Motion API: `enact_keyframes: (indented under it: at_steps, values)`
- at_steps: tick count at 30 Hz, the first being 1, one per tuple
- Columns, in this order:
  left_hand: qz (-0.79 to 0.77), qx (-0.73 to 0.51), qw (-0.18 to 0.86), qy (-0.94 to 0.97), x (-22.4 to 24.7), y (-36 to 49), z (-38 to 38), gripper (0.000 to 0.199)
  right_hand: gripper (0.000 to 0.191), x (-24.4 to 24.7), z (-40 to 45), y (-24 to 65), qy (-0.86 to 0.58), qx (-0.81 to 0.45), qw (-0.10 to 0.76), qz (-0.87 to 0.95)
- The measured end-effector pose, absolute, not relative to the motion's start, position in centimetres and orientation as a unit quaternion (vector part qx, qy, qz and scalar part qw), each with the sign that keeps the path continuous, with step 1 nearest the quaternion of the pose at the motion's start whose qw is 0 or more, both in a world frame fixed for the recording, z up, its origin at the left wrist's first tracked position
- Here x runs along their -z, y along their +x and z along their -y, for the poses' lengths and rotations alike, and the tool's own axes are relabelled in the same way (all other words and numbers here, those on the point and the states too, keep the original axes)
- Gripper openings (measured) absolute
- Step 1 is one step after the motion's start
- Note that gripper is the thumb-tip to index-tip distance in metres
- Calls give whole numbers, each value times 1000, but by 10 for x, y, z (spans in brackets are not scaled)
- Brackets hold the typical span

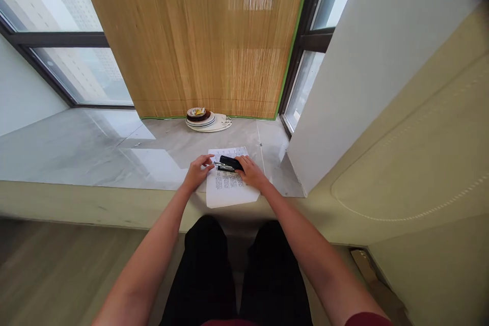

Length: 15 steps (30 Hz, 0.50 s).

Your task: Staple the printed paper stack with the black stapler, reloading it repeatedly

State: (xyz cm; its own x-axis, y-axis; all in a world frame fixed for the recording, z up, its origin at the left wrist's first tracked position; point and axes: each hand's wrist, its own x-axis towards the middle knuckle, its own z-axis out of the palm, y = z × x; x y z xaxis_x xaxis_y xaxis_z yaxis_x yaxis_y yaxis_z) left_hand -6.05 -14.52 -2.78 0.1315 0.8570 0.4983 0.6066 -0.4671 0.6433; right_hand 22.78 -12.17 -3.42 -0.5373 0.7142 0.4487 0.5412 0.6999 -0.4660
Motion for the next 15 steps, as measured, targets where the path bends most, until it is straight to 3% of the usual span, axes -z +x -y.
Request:
enact_keyframes:
  at_steps: [15]
  values:
    - [-488, -385, 241, 746, 18, -60, 134, 46, 46, 36, 118, 229, -336, -165, 326, 868]
